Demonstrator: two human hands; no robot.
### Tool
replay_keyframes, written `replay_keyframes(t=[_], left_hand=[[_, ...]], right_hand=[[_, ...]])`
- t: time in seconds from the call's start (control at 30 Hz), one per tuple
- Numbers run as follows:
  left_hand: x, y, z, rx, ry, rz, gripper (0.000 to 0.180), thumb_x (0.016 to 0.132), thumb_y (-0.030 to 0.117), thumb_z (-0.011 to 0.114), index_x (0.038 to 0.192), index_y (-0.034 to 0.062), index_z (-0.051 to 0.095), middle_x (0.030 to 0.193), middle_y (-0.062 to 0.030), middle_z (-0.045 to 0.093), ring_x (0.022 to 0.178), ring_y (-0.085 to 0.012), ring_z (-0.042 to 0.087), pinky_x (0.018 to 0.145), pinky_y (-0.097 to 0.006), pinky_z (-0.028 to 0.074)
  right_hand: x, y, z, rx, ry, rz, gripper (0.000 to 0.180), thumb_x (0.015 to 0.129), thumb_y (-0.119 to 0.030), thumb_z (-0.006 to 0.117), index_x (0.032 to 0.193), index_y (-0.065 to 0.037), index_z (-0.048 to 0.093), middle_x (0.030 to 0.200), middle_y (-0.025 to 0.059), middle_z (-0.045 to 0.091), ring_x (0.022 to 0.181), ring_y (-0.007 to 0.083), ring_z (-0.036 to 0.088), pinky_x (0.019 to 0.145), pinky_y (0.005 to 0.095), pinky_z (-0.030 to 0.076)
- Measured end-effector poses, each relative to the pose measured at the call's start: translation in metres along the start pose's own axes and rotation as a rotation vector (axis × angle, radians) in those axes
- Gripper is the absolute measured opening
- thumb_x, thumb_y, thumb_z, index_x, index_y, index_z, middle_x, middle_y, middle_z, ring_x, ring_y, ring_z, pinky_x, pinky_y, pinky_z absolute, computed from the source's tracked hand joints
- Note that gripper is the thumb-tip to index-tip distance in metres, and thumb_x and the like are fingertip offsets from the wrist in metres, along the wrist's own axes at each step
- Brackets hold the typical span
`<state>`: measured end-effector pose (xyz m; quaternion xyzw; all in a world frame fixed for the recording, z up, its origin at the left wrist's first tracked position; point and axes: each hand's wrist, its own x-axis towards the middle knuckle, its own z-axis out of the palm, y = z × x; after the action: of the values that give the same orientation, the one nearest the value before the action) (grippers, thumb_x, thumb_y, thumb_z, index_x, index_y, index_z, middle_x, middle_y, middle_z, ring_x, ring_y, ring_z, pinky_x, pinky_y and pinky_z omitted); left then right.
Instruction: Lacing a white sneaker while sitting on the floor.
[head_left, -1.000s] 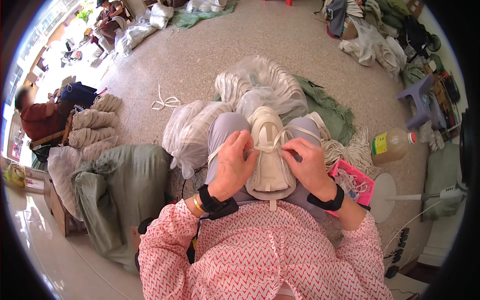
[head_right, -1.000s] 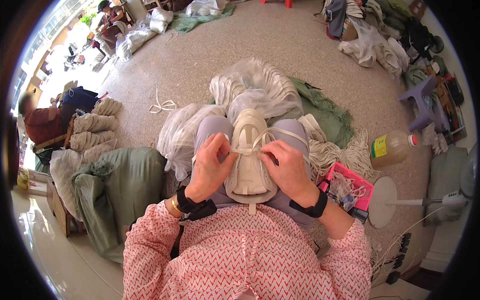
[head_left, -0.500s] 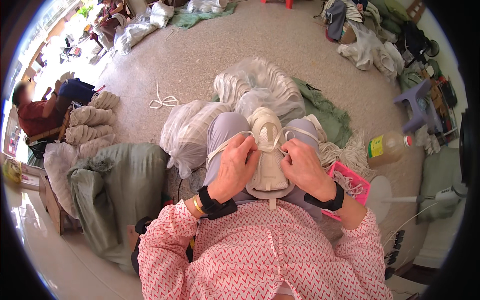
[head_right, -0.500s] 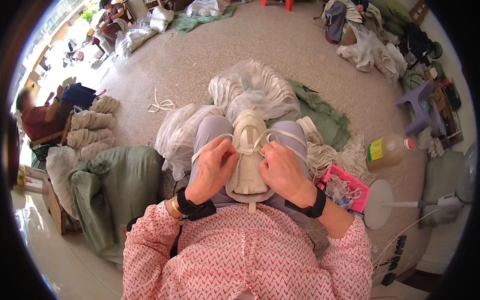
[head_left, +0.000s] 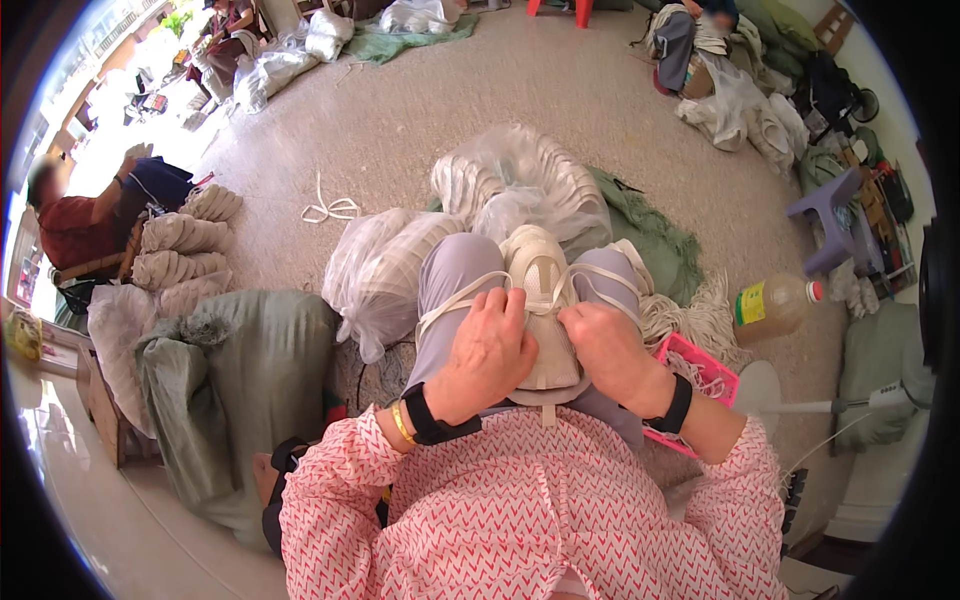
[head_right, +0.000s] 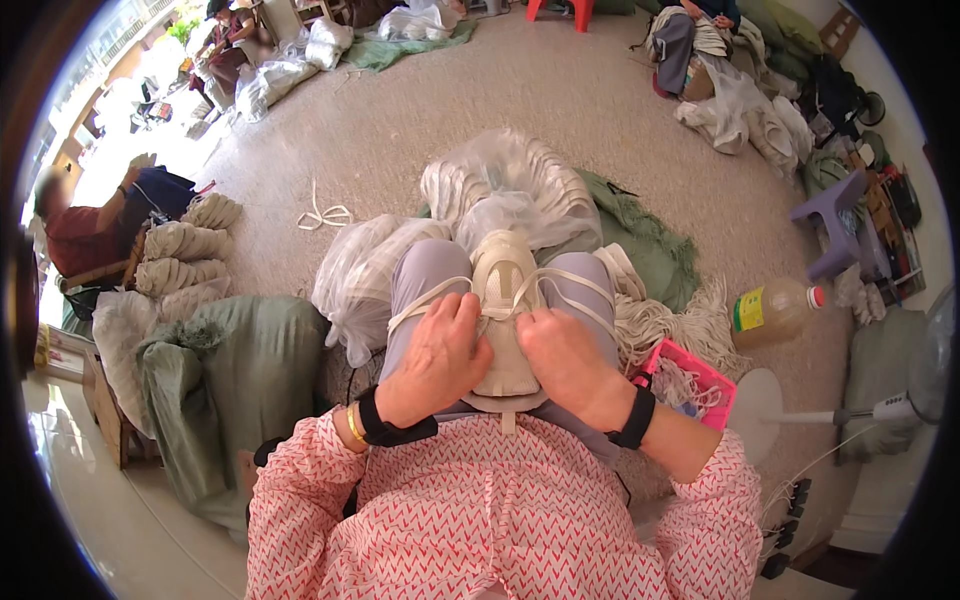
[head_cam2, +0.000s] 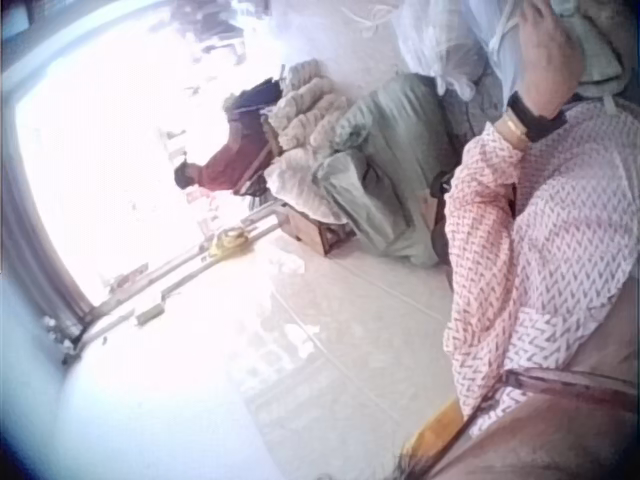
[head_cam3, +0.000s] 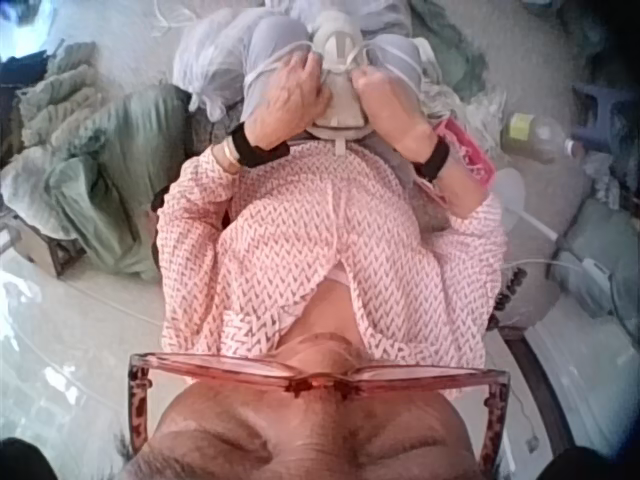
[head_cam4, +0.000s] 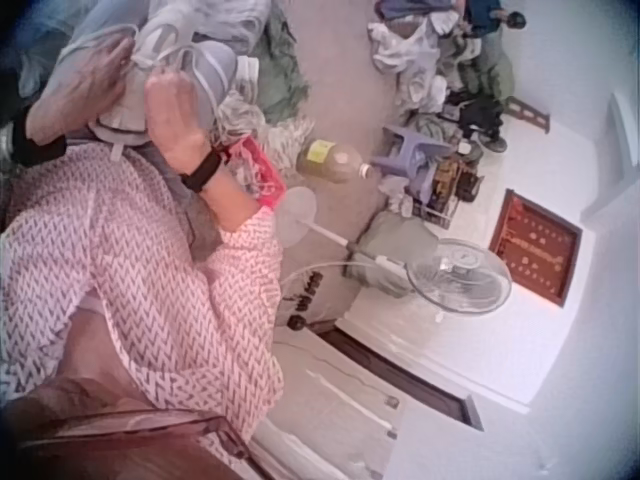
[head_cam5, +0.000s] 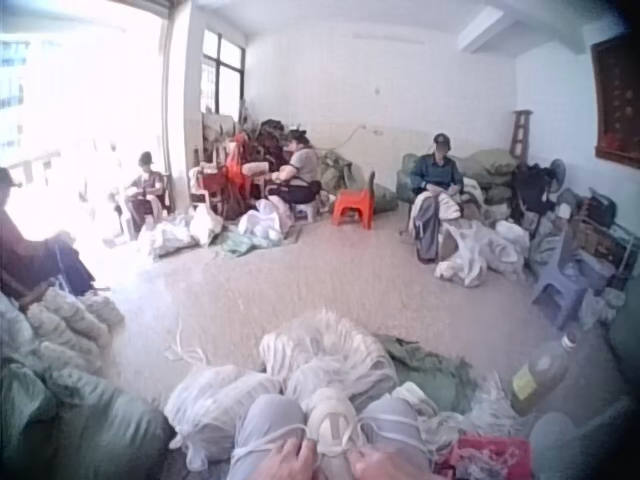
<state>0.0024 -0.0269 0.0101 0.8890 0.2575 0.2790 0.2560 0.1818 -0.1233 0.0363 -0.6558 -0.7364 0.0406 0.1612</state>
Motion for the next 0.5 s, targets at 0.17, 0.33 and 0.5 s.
replay_keyframes(t=[0.17, 0.33, 0.5], left_hand=[[0.002, 0.007, 0.001, 0.075, -0.058, -0.049, 0.027, 0.082, 0.006, 0.062, 0.105, -0.0046, 0.052, 0.096, -0.0255, 0.058, 0.095, -0.0464, 0.060, 0.083, -0.054, 0.050], [-0.001, 0.004, 0.000, 0.032, -0.051, -0.097, 0.031, 0.082, 0.008, 0.066, 0.107, -0.0031, 0.052, 0.097, -0.0242, 0.060, 0.096, -0.0456, 0.061, 0.081, -0.054, 0.050], [0.000, 0.000, 0.002, -0.017, -0.032, -0.114, 0.030, 0.084, 0.009, 0.068, 0.107, -0.0020, 0.052, 0.097, -0.0245, 0.060, 0.093, -0.0464, 0.061, 0.079, -0.055, 0.049]], right_hand=[[0.008, -0.005, -0.009, -0.256, -0.091, -0.074, 0.013, 0.076, -0.001, 0.067, 0.089, -0.001, 0.066, 0.094, 0.0147, 0.067, 0.092, 0.0298, 0.069, 0.077, 0.0384, 0.059], [0.011, -0.006, -0.012, -0.251, -0.001, -0.236, 0.011, 0.082, -0.003, 0.064, 0.092, -0.001, 0.062, 0.098, 0.0133, 0.058, 0.088, 0.0314, 0.066, 0.072, 0.0396, 0.056], [0.006, -0.027, -0.004, 0.398, 0.049, -0.038, 0.008, 0.092, -0.002, 0.063, 0.095, 0.002, 0.058, 0.094, 0.0201, 0.063, 0.085, 0.0414, 0.066, 0.073, 0.0482, 0.054]])
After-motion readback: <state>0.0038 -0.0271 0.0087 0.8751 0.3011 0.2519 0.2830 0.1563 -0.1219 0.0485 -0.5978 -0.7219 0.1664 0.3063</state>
